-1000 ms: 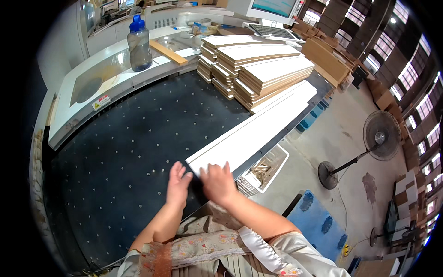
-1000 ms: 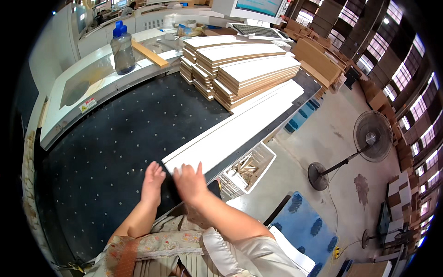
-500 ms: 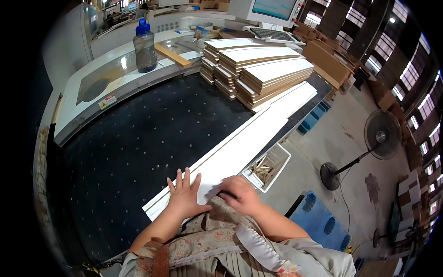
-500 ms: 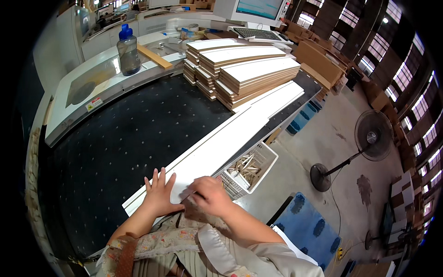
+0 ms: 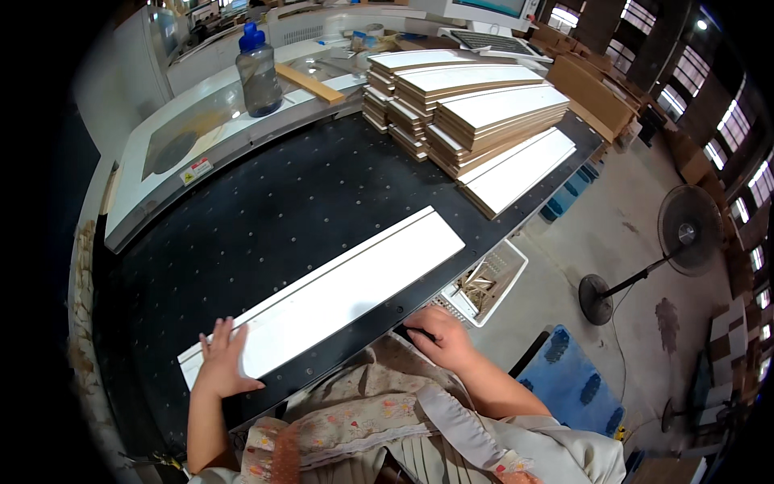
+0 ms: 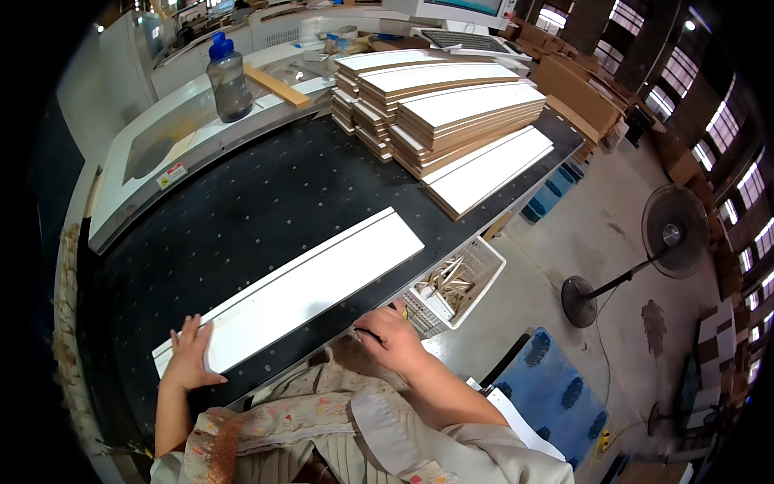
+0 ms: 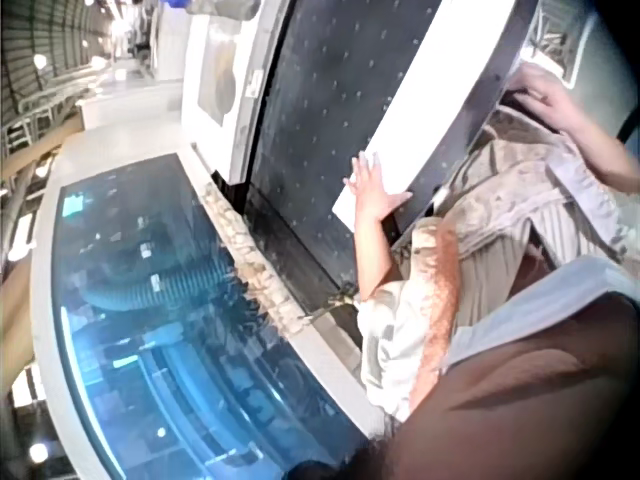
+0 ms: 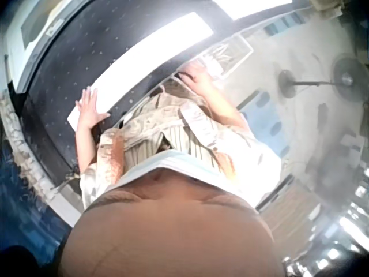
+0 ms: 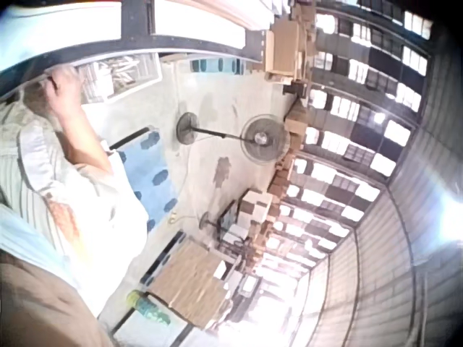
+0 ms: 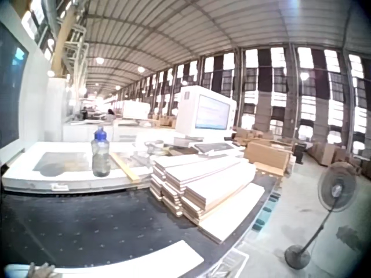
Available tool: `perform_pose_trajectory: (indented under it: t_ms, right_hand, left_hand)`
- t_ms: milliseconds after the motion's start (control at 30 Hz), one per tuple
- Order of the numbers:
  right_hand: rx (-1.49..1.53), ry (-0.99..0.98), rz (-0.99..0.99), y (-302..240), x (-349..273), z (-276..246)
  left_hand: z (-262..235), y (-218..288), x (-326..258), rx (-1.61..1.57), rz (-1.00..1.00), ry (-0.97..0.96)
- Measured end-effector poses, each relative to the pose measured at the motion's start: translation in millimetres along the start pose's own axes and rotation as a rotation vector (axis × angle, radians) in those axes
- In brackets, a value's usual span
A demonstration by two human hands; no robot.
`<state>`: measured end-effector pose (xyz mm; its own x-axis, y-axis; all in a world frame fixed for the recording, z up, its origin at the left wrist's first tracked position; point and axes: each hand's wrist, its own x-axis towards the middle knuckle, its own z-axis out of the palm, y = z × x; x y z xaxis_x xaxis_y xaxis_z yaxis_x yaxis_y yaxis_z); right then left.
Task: The person cleans holes in wooden panels using an air blow gun and stacks the panels onto a pallet by hand.
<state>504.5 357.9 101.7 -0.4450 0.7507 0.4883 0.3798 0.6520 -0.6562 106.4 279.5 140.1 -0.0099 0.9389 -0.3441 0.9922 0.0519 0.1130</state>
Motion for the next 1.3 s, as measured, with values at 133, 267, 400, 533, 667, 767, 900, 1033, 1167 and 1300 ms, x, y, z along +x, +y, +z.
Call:
perform_pose_trajectory:
  t_ms: [133,267,400,533,667,767,900,1033,1167,1300]
  right_hand:
    - [0.057,-0.045,-0.034,-15,19,14]
    - [0.145,-0.216,-0.151,-29,30,38]
    - [0.191,-0.410,-0.193,-39,31,50]
    - [0.241,-0.552,-0.039,-52,39,64]
    - [0.406,-0.709,0.219,-66,58,84]
    - [0.800,-0.791,0.695,-68,67,109]
    - [1.496,-0.517,0.844,-50,63,159]
    - [1.695,-0.205,0.929,-61,74,193]
    - [1.840,-0.110,0.934,-75,82,203]
    - [1.859,-0.168,0.857,-77,96,219]
  left_hand:
    - [-4,-4,-11,0.019,-0.043,0.123]
    - [4,8,21,0.030,0.011,0.100]
    - [3,-2,24,-0.019,0.102,0.126]
    - [0,-8,24,-0.036,0.118,0.127]
    - [-13,-20,31,-0.161,0.182,0.044]
    - [-28,-26,40,-0.197,0.197,-0.017]
    - [-38,-26,47,-0.233,0.238,-0.128]
    - [-35,-23,47,-0.192,0.210,-0.167]
    - [-27,-27,46,-0.188,0.194,-0.131]
    - [-15,-43,46,-0.184,0.182,-0.072]
